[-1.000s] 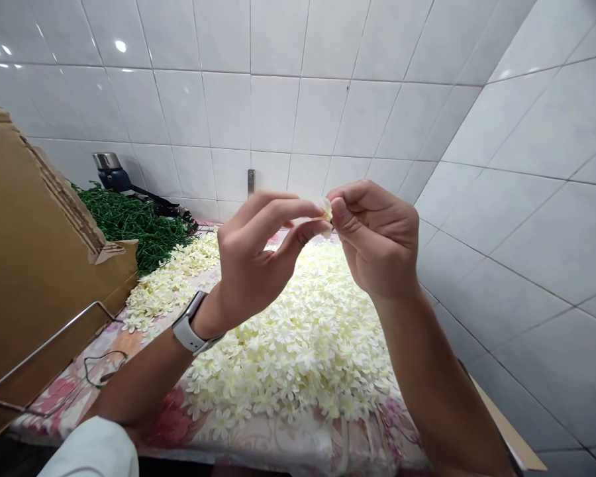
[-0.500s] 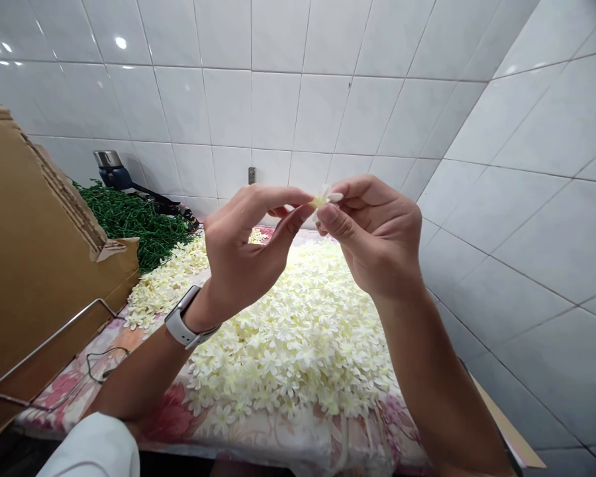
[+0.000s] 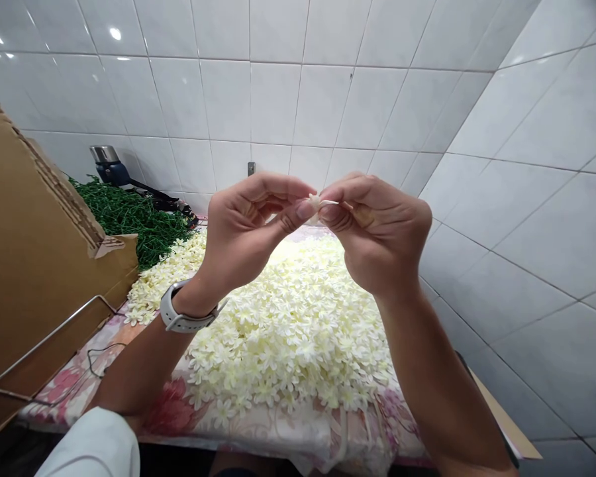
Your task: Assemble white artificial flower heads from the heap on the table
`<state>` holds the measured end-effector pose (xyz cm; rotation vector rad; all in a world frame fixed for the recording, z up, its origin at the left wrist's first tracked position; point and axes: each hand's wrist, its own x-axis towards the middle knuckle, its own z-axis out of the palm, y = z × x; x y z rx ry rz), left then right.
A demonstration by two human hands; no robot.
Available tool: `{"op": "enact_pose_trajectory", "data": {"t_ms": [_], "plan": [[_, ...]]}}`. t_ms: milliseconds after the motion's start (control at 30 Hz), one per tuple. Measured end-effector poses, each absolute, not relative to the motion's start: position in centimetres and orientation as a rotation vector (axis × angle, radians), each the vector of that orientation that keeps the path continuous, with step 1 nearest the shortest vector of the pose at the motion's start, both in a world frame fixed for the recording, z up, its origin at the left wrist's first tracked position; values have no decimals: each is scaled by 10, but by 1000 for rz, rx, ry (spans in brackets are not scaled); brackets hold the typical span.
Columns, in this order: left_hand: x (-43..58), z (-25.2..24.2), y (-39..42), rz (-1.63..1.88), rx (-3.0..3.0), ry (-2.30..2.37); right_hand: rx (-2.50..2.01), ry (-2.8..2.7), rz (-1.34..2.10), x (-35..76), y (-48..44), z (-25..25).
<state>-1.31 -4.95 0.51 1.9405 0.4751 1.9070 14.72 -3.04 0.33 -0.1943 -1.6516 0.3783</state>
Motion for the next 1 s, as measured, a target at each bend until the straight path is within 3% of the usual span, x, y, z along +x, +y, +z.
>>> {"op": "enact_pose_trajectory", "data": {"t_ms": [400,1000], "plan": [[-15,2,-46,1699,1767,446,-121,-1667,393,147,-28,0],[-10,0,-45,1910,1772,526,-163,-1674,559,147,-25,0]]}}
